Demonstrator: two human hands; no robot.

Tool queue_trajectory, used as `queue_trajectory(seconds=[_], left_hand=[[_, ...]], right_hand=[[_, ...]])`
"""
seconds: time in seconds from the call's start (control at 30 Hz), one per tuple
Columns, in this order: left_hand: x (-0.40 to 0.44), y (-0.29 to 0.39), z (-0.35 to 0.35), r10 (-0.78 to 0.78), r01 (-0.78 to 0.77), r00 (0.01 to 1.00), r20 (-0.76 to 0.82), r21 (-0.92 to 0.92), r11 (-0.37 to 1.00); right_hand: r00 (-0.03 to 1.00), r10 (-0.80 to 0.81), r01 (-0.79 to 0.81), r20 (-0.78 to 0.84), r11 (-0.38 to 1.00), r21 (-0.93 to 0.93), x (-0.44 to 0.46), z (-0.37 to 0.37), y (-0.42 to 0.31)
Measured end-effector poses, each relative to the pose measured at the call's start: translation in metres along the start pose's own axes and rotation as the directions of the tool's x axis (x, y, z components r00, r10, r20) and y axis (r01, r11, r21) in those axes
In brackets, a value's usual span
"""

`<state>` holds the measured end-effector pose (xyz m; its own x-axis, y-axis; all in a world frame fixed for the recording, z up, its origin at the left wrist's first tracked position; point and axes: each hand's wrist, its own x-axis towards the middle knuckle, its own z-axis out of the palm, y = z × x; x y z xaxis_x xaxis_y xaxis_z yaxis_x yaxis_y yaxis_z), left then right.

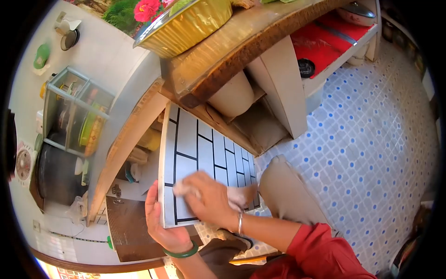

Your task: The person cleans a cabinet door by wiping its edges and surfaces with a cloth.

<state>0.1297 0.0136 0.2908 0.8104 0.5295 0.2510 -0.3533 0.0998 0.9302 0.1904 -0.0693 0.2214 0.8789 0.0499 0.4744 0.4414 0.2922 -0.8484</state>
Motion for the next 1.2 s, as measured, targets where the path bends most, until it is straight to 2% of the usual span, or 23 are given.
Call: queue_trajectory(seconds=[0.03,0.07,0.13,0.17,0.2,0.3,0.37,0.43,0.5,0.53,0.57,0.67,0.7,0.73,0.8,0.87,0.9,0.93,1.0,1.07,1.17,1.2], left_hand=[[0.0,0.0,-0.002,0.004,-0.004,1.0,0.021,0.014,1.0],[0.0,0.0,0.001,0.005,-0.005,1.0,0.021,0.014,1.0],[-0.004,0.003,0.008,0.035,-0.035,0.999,-0.037,-0.011,0.999],[-0.004,0.002,0.008,0.047,-0.047,0.998,-0.029,-0.002,0.999],[-0.003,0.002,0.009,0.052,-0.052,0.998,-0.024,-0.008,0.999],[-0.003,-0.001,0.007,0.049,-0.049,0.999,0.011,-0.001,0.999],[-0.001,-0.001,-0.001,0.027,-0.027,0.999,0.02,0.005,1.0],[-0.002,0.002,0.003,0.04,-0.04,0.999,0.0,0.027,0.999],[-0.005,0.0,0.005,0.057,-0.056,0.998,-0.013,0.024,0.998],[-0.004,-0.002,0.005,0.07,-0.07,0.997,-0.021,0.011,0.997],[-0.003,-0.006,0.001,0.08,-0.08,0.997,-0.006,0.005,0.997],[-0.003,-0.001,0.007,0.059,-0.061,0.998,-0.03,-0.047,0.997],[-0.002,0.0,0.003,0.047,-0.047,0.999,-0.018,-0.038,0.998],[-0.001,0.001,0.003,0.055,-0.056,0.998,-0.02,-0.038,0.998],[-0.003,0.003,0.005,0.032,-0.033,0.999,-0.009,-0.038,0.999],[-0.002,-0.001,0.002,0.064,-0.064,0.998,0.007,-0.027,0.998],[-0.003,0.001,0.006,0.047,-0.047,0.999,-0.01,-0.018,0.999],[-0.004,0.003,0.01,0.025,-0.026,0.999,-0.029,-0.008,1.0],[-0.003,0.003,0.011,0.035,-0.034,0.997,-0.064,0.017,0.999],[0.0,0.002,0.007,0.048,-0.043,0.994,-0.097,0.045,0.998],[0.011,0.005,-0.013,0.04,-0.037,0.991,-0.126,0.024,0.999],[0.015,0.005,-0.018,0.05,-0.048,0.99,-0.134,0.022,0.999]], right_hand=[[0.957,0.285,-0.284,-0.046,0.958,0.028,0.013,0.004,0.0],[0.957,0.285,-0.284,-0.046,0.958,0.029,0.018,0.003,0.002],[0.973,0.179,-0.178,-0.147,0.984,0.017,0.022,0.006,0.005],[0.983,0.138,-0.142,-0.123,0.989,-0.028,0.01,0.006,0.003],[0.995,-0.037,0.032,-0.094,0.998,-0.048,-0.001,0.005,0.001],[0.994,-0.058,0.06,-0.09,0.998,0.014,-0.006,0.003,-0.002],[0.978,0.152,-0.153,-0.143,0.988,0.001,0.015,0.007,0.012],[0.937,0.328,-0.317,-0.117,0.943,0.106,0.026,0.008,0.02],[0.98,0.154,-0.156,-0.124,0.988,-0.005,0.014,0.006,0.007],[0.995,-0.003,-0.007,-0.103,0.995,-0.098,-0.001,0.004,-0.002],[0.994,-0.089,0.088,-0.055,0.996,-0.02,-0.013,0.003,-0.001],[0.999,-0.053,0.053,0.009,0.999,0.005,-0.003,-0.003,-0.004],[0.994,0.06,-0.064,-0.092,0.997,-0.041,0.004,0.006,0.006],[0.965,0.238,-0.237,-0.11,0.971,0.03,0.018,0.005,0.009],[0.969,0.174,-0.189,-0.175,0.98,-0.07,0.023,0.007,0.008],[0.987,-0.16,0.154,-0.005,0.959,-0.238,0.002,0.005,-0.009],[0.926,-0.377,0.367,-0.014,0.91,-0.194,-0.01,0.011,-0.015],[0.926,-0.378,0.369,-0.011,0.908,-0.197,-0.012,0.011,-0.02],[0.965,-0.261,0.261,-0.005,0.965,-0.008,-0.014,0.012,-0.03],[0.958,-0.286,0.286,-0.012,0.958,-0.015,0.001,0.016,-0.027],[0.974,-0.152,0.143,0.166,0.988,0.062,0.017,0.022,-0.023],[0.971,-0.159,0.149,0.176,0.986,0.068,0.02,0.025,-0.022]])
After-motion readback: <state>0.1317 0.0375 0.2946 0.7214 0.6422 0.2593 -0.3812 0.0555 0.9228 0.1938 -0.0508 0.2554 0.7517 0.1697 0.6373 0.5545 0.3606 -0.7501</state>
